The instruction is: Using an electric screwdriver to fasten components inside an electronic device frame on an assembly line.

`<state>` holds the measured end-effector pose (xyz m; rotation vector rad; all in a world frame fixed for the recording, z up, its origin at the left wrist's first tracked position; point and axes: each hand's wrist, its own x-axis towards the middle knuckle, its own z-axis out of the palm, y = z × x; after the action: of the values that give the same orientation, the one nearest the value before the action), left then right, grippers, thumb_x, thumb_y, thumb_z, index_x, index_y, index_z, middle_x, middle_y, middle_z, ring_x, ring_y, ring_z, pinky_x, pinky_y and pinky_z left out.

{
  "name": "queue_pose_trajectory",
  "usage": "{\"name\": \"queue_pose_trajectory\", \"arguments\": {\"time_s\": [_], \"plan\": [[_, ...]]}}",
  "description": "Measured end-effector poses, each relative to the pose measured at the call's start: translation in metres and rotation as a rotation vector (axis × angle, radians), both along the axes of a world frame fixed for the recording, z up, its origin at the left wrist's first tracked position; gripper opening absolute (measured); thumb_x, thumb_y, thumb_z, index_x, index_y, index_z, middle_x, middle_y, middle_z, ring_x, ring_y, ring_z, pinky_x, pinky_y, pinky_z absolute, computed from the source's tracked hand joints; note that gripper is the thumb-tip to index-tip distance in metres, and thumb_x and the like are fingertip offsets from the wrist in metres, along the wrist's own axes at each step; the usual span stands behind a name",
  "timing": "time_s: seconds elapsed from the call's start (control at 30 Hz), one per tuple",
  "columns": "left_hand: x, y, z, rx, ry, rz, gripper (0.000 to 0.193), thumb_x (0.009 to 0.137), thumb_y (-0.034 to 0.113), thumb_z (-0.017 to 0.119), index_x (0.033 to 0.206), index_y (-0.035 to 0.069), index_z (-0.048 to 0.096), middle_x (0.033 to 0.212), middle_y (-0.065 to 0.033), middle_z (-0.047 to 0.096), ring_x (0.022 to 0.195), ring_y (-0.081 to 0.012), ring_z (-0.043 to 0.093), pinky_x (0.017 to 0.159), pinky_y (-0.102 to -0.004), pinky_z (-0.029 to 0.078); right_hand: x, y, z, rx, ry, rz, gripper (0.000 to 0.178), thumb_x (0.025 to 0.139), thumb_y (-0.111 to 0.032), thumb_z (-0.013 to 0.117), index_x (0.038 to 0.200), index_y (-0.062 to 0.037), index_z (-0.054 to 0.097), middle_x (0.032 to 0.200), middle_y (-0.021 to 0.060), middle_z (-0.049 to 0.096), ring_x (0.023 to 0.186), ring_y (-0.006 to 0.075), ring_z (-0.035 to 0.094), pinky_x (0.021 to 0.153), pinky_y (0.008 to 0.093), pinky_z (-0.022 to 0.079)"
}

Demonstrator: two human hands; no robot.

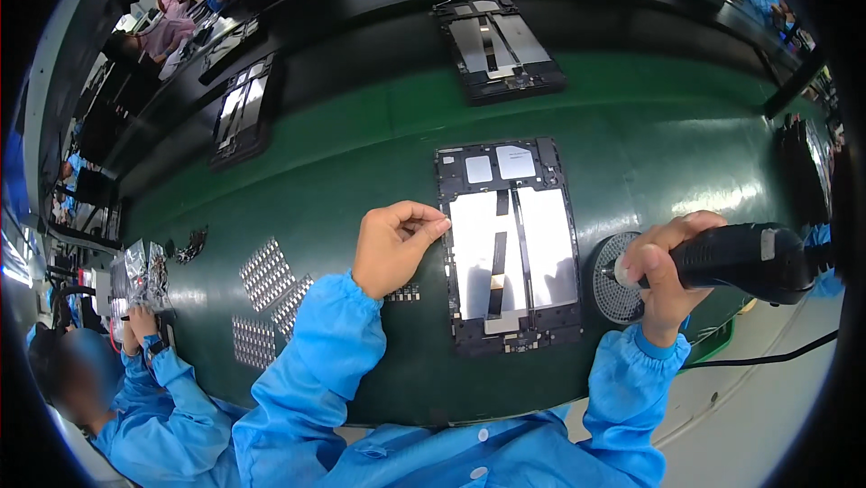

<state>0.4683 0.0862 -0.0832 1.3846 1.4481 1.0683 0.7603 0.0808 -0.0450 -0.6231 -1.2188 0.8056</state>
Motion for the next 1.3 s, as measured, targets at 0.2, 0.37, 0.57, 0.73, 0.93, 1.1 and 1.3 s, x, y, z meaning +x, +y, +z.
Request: {"name": "queue_pose_trajectory", "arguments": {"time_s": [0.2,0.37,0.57,0.73,0.93,1.1,1.3], "plan": [[0.001,0.002,-0.004,0.046,0.064,0.051,0.010,0.082,0.002,0.068,0.089,-0.004,0.065,0.081,-0.0062,0.066,0.074,-0.0091,0.060,0.068,-0.0206,0.049,-0.004,0.000,0.003,-0.015,0.036,0.019,0.049,0.074,0.006,0.069,0.110,-0.0052,0.039,0.065,0.0064,0.056,0.054,0.0147,0.056,0.054,0.0277,0.050],[0.006,0.003,-0.006,0.074,0.064,0.083,0.012,0.079,0.007,0.071,0.084,-0.003,0.067,0.077,-0.0064,0.067,0.069,-0.0091,0.059,0.062,-0.0219,0.047,-0.001,0.001,0.002,0.005,0.025,0.024,0.049,0.073,0.006,0.069,0.109,-0.0056,0.038,0.064,0.0060,0.055,0.054,0.0145,0.056,0.054,0.0278,0.050],[-0.004,0.013,0.004,0.054,0.150,0.012,0.037,0.071,0.009,0.077,0.104,-0.002,0.061,0.076,-0.0076,0.067,0.067,-0.0101,0.059,0.063,-0.0238,0.048,0.001,0.000,0.003,0.010,0.031,0.034,0.049,0.074,0.007,0.067,0.110,-0.0055,0.036,0.063,0.0062,0.054,0.053,0.0145,0.055,0.054,0.0279,0.050],[-0.021,0.061,0.014,0.276,0.299,-0.200,0.085,0.060,0.008,0.084,0.133,0.000,0.040,0.102,-0.0095,0.061,0.063,-0.0094,0.055,0.063,-0.0213,0.046,-0.006,-0.004,0.007,-0.022,0.047,0.019,0.049,0.074,0.007,0.066,0.111,-0.0054,0.036,0.062,0.0059,0.053,0.053,0.0144,0.055,0.053,0.0281,0.049],[0.012,0.054,0.034,-0.117,0.289,-0.374,0.099,0.049,0.019,0.089,0.133,0.000,0.040,0.057,-0.0019,0.050,0.052,-0.0089,0.048,0.051,-0.0223,0.035,-0.019,-0.013,0.023,-0.007,0.097,0.130,0.054,0.073,0.007,0.067,0.111,-0.0054,0.031,0.058,0.0046,0.055,0.049,0.0136,0.054,0.052,0.0261,0.048],[0.039,0.038,0.035,-0.060,0.333,-0.324,0.093,0.045,0.023,0.089,0.124,-0.002,0.046,0.115,-0.0211,0.057,0.111,-0.0342,0.053,0.096,-0.0371,0.042,-0.055,-0.005,0.045,-0.049,-0.180,0.303,0.050,0.077,0.003,0.061,0.115,-0.0070,0.029,0.056,0.0071,0.052,0.048,0.0160,0.054,0.048,0.0288,0.046],[0.044,0.042,0.024,-0.046,0.242,-0.334,0.089,0.047,0.022,0.088,0.122,-0.001,0.046,0.114,-0.0204,0.057,0.110,-0.0337,0.054,0.094,-0.0374,0.042,-0.080,0.020,0.029,0.048,-0.221,0.328,0.048,0.074,0.011,0.064,0.112,-0.0022,0.037,0.059,0.0080,0.056,0.049,0.0135,0.055,0.048,0.0250,0.046]]}}
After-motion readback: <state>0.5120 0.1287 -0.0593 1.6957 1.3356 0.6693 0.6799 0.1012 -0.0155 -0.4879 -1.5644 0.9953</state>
